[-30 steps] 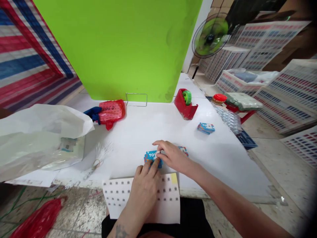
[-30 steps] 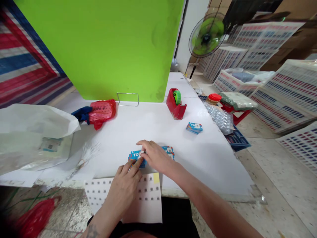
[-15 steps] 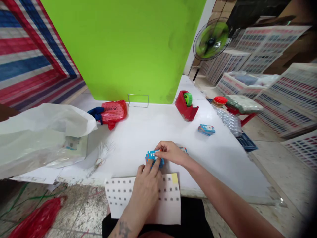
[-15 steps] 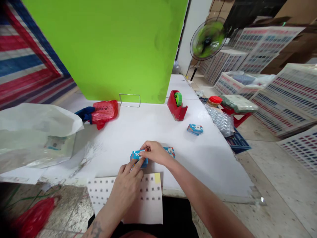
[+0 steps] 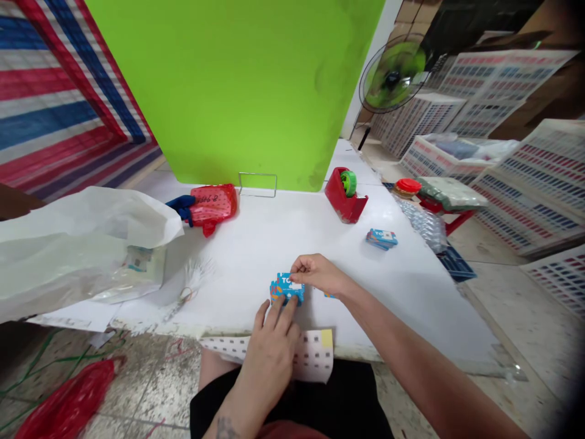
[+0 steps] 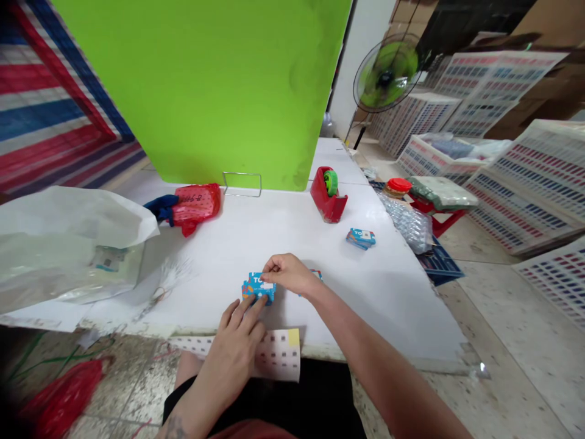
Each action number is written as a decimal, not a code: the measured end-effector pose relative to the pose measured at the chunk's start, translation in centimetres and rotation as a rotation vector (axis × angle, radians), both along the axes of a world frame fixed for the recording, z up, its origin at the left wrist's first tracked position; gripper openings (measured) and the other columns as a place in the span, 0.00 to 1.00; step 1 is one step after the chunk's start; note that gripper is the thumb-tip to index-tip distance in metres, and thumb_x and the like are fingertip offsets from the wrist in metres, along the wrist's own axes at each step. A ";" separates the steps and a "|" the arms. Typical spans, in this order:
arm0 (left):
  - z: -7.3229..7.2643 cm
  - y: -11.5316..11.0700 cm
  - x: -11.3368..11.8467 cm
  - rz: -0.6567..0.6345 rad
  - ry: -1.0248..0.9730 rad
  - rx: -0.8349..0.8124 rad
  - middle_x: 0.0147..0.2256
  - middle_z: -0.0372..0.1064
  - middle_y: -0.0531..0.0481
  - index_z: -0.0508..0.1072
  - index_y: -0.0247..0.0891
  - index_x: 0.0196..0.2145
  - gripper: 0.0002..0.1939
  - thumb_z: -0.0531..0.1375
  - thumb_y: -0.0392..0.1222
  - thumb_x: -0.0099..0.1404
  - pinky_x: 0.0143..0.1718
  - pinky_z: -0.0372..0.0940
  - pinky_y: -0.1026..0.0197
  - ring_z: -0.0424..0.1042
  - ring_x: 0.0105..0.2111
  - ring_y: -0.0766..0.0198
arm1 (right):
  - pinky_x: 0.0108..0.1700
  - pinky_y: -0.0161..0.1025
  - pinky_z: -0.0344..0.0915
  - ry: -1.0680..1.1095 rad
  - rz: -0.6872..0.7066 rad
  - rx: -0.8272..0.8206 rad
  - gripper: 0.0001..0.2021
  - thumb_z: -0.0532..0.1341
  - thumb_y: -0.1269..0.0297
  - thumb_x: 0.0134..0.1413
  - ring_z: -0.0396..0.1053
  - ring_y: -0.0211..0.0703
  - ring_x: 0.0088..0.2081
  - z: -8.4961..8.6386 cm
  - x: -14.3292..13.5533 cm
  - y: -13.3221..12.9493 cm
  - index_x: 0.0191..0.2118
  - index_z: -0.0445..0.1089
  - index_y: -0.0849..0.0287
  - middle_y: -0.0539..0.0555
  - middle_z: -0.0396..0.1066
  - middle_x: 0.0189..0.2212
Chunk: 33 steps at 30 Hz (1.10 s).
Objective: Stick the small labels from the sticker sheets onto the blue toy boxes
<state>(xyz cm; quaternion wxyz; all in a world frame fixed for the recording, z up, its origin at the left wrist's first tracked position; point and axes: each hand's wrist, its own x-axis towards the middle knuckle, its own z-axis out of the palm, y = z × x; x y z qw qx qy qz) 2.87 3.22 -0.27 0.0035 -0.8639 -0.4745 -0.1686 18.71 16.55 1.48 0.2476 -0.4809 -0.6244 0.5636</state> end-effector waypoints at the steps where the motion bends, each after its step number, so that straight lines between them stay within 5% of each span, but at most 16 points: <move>1: -0.2 0.1 0.0 -0.001 -0.003 0.005 0.60 0.56 0.47 0.68 0.37 0.34 0.05 0.54 0.33 0.65 0.60 0.48 0.46 0.52 0.61 0.51 | 0.28 0.33 0.57 -0.001 0.001 0.001 0.08 0.65 0.63 0.39 0.61 0.34 0.24 0.0 0.0 0.1 0.26 0.69 0.61 0.47 0.66 0.20; 7: 0.1 0.2 -0.1 -0.012 -0.063 0.035 0.58 0.58 0.46 0.68 0.37 0.34 0.05 0.53 0.33 0.66 0.59 0.48 0.45 0.54 0.59 0.51 | 0.23 0.32 0.52 -0.016 -0.044 0.001 0.08 0.62 0.61 0.44 0.57 0.32 0.20 1.2 0.9 -0.3 0.28 0.68 0.60 0.45 0.63 0.19; 11: 1.1 -0.5 -0.1 -0.012 -0.085 -0.082 0.38 0.68 0.47 0.67 0.37 0.33 0.09 0.51 0.27 0.63 0.48 0.57 0.48 0.65 0.40 0.55 | 0.23 0.32 0.53 -0.071 -0.142 0.078 0.10 0.61 0.58 0.46 0.59 0.33 0.21 1.8 3.8 -1.1 0.30 0.66 0.59 0.46 0.64 0.20; 14: 1.7 -0.9 -0.2 0.022 -0.074 -0.206 0.28 0.65 0.51 0.65 0.39 0.30 0.10 0.49 0.27 0.64 0.37 0.57 0.53 0.63 0.30 0.58 | 0.25 0.33 0.55 -0.166 -0.188 0.125 0.10 0.60 0.58 0.47 0.61 0.35 0.23 1.0 6.5 -1.7 0.30 0.66 0.60 0.47 0.64 0.20; 19: 2.0 -0.7 -0.3 0.064 -0.110 -0.317 0.29 0.66 0.52 0.66 0.39 0.31 0.10 0.51 0.26 0.64 0.37 0.54 0.55 0.63 0.31 0.58 | 0.33 0.38 0.61 -0.436 -0.209 0.308 0.07 0.61 0.62 0.49 0.67 0.43 0.31 -0.7 8.9 -2.8 0.32 0.70 0.59 0.52 0.70 0.28; 22: 2.0 -0.3 -0.3 0.087 -0.135 -0.320 0.30 0.67 0.52 0.67 0.39 0.31 0.10 0.51 0.27 0.65 0.38 0.53 0.55 0.64 0.32 0.59 | 0.45 0.45 0.60 -0.544 -0.199 0.594 0.05 0.60 0.66 0.52 0.67 0.47 0.41 0.3 8.0 -4.4 0.35 0.72 0.57 0.55 0.72 0.37; 28: 2.2 0.0 -0.2 0.173 -0.113 -0.266 0.28 0.68 0.51 0.67 0.38 0.31 0.11 0.49 0.30 0.67 0.37 0.52 0.55 0.66 0.31 0.59 | 0.47 0.44 0.59 -0.444 0.093 0.829 0.07 0.59 0.67 0.57 0.64 0.44 0.42 3.2 3.7 -9.2 0.40 0.73 0.54 0.53 0.70 0.38; 33: 2.6 -0.1 -0.3 0.208 -0.127 -0.281 0.29 0.68 0.51 0.67 0.38 0.31 0.13 0.47 0.26 0.65 0.37 0.54 0.56 0.66 0.31 0.59 | 0.41 0.43 0.60 -0.619 -0.009 0.954 0.08 0.59 0.71 0.57 0.63 0.45 0.38 2.4 2.0 -11.2 0.40 0.74 0.56 0.54 0.69 0.34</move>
